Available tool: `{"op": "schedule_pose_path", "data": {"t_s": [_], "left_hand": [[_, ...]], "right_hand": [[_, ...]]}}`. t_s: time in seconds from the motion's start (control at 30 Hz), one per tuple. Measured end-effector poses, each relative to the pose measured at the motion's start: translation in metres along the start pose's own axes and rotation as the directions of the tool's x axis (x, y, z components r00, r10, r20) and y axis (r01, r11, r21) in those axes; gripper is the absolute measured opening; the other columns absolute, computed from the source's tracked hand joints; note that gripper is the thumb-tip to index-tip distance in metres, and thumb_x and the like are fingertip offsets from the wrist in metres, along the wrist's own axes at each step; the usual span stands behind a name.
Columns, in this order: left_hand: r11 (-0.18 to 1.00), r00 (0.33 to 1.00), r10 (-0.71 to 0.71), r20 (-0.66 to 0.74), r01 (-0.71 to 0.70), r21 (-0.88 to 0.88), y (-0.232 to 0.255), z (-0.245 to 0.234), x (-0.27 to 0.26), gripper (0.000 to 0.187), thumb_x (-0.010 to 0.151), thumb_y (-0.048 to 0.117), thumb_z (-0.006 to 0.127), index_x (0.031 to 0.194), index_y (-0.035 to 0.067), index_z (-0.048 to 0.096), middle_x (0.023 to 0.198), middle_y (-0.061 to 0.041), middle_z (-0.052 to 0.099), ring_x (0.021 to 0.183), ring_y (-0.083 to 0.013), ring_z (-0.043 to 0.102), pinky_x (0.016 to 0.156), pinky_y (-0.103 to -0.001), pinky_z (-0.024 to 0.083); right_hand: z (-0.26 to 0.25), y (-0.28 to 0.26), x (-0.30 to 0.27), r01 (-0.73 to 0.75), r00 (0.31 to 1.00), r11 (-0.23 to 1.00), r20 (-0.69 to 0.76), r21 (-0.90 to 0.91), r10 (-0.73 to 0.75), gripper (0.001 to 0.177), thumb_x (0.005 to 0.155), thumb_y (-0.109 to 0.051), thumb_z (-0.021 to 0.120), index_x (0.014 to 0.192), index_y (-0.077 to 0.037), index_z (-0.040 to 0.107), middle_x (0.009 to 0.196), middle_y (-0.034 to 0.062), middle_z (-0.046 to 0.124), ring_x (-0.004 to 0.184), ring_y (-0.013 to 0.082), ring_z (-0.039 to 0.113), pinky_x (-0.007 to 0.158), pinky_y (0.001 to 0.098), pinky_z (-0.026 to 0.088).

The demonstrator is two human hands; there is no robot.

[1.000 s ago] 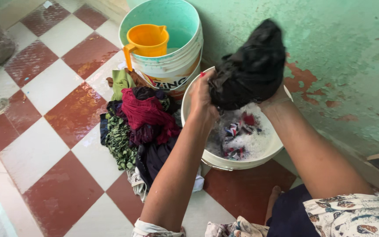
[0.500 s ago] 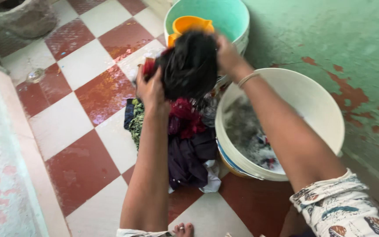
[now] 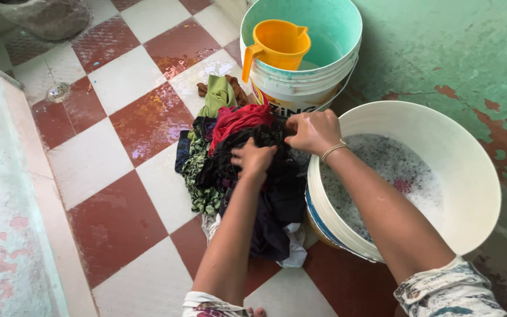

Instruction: The person is sitting on a tiled floor washing clothes by hand in a white bucket filled with soapy water. They repeatedly submerge, scrub, and wring out various colorful garments, including a red cloth and a dark patterned piece, then place them on a pile next to the bucket. At one point, they pour liquid from a small bottle into the bucket.

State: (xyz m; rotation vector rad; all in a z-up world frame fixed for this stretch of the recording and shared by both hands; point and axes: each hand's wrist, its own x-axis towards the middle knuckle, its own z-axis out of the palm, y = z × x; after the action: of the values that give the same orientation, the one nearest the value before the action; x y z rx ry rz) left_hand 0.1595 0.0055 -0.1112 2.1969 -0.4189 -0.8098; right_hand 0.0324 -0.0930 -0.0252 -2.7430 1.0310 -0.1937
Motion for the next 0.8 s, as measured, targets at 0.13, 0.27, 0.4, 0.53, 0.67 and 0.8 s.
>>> {"op": "schedule_pose_path", "data": {"t_s": [0.13,0.27,0.4,0.53,0.67,0.8], "left_hand": [[0.974,0.970,0.226,-0.095,-0.225,0.015,0.029,0.032,-0.039,0.061,0.090,0.030,0.069,0.147,0.020,0.054,0.158,-0.025,0.034,0.146,-0.0468,0.030,0.117,-0.058,0.033],[0.674,0.827,0.485,-0.285,-0.561,-0.480,0.051,0.072,-0.085,0.075,0.093,0.030,0.061,0.160,0.012,0.032,0.162,-0.025,0.042,0.148,-0.0445,0.044,0.119,-0.055,0.040],[0.650,0.649,0.760,-0.032,-0.758,0.057,0.071,0.068,-0.139,0.068,0.079,0.026,0.078,0.140,0.007,0.057,0.159,-0.021,0.036,0.151,-0.0452,0.032,0.112,-0.064,0.032],[0.517,0.613,0.770,0.177,-0.763,0.388,0.078,0.058,-0.151,0.054,0.067,0.020,0.083,0.117,0.006,0.071,0.162,-0.027,0.024,0.143,-0.0488,0.032,0.101,-0.067,0.036],[0.546,0.611,0.779,0.139,-0.771,0.328,0.081,0.058,-0.150,0.047,0.062,0.008,0.075,0.108,0.007,0.076,0.163,-0.025,0.028,0.138,-0.0506,0.042,0.100,-0.055,0.051],[0.539,0.622,0.759,0.192,-0.766,0.350,0.089,0.051,-0.156,0.053,0.053,0.009,0.076,0.106,0.005,0.076,0.158,-0.027,0.029,0.133,-0.0512,0.044,0.095,-0.055,0.053]], "right_hand": [[-0.005,0.005,-0.006,0.124,0.989,0.936,-0.121,0.328,-0.089,0.035,0.074,-0.028,0.078,0.109,-0.020,0.079,0.100,0.0013,0.079,0.093,0.0155,0.076,0.088,0.0341,0.056],[-0.017,0.049,-0.016,0.136,0.980,0.315,-0.081,0.939,-0.180,0.035,0.076,0.002,0.070,0.110,-0.007,0.073,0.108,0.0058,0.077,0.100,0.0159,0.071,0.091,0.0299,0.057],[-0.017,0.156,-0.036,0.064,0.996,0.147,-0.072,0.987,0.050,0.022,0.080,0.009,0.064,0.099,-0.003,0.067,0.103,0.0103,0.072,0.097,0.0194,0.071,0.088,0.0332,0.058],[0.010,0.260,-0.060,-0.203,0.977,0.800,0.170,0.565,0.127,0.033,0.081,-0.012,0.074,0.113,-0.003,0.070,0.117,0.0175,0.072,0.108,0.0260,0.068,0.095,0.0383,0.053],[0.069,0.302,-0.065,-0.082,0.951,0.991,0.306,0.109,0.045,0.085,0.082,-0.057,0.082,0.132,0.008,0.056,0.131,0.0306,0.059,0.120,0.0409,0.059,0.103,0.0452,0.045],[0.135,0.255,-0.061,-0.254,0.814,0.961,0.513,-0.107,0.273,0.053,0.081,-0.044,0.074,0.114,-0.003,0.074,0.116,0.0229,0.072,0.107,0.0345,0.072,0.097,0.0435,0.055]]}}
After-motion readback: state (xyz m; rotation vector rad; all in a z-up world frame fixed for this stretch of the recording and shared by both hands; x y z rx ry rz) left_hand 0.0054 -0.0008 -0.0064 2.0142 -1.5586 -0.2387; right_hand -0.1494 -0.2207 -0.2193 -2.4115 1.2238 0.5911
